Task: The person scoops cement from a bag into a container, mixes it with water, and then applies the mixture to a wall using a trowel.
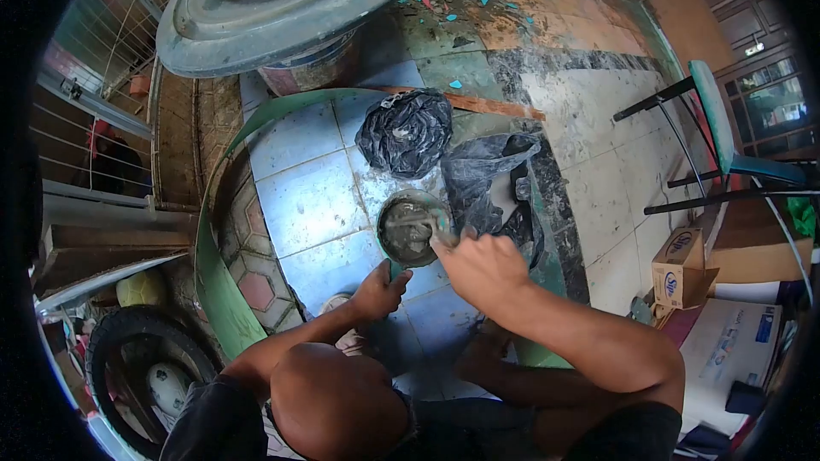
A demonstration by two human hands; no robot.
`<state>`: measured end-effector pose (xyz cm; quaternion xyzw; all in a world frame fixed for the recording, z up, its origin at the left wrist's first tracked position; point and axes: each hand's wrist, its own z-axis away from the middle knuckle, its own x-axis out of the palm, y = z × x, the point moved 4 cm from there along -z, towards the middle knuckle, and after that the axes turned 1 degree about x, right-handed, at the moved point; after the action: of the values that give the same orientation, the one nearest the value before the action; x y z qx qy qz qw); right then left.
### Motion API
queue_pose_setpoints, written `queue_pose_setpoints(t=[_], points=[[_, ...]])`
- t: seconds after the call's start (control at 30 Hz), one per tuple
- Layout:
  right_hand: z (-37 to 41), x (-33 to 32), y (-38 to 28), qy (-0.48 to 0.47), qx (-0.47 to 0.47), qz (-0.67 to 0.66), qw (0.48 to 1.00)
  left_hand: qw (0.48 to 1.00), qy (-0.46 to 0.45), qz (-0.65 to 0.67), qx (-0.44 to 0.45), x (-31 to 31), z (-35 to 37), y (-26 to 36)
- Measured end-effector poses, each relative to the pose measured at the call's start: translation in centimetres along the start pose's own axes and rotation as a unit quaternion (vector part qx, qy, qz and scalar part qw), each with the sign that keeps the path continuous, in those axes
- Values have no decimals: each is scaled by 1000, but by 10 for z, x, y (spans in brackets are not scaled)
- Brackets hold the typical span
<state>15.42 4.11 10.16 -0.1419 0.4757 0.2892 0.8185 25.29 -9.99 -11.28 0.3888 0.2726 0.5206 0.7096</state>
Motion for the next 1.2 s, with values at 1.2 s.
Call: queue_pose_setpoints(t=[1.2], points=[[-9,24,-19,-83,2,-84,993,999,-6,33,0,-2,2,0]])
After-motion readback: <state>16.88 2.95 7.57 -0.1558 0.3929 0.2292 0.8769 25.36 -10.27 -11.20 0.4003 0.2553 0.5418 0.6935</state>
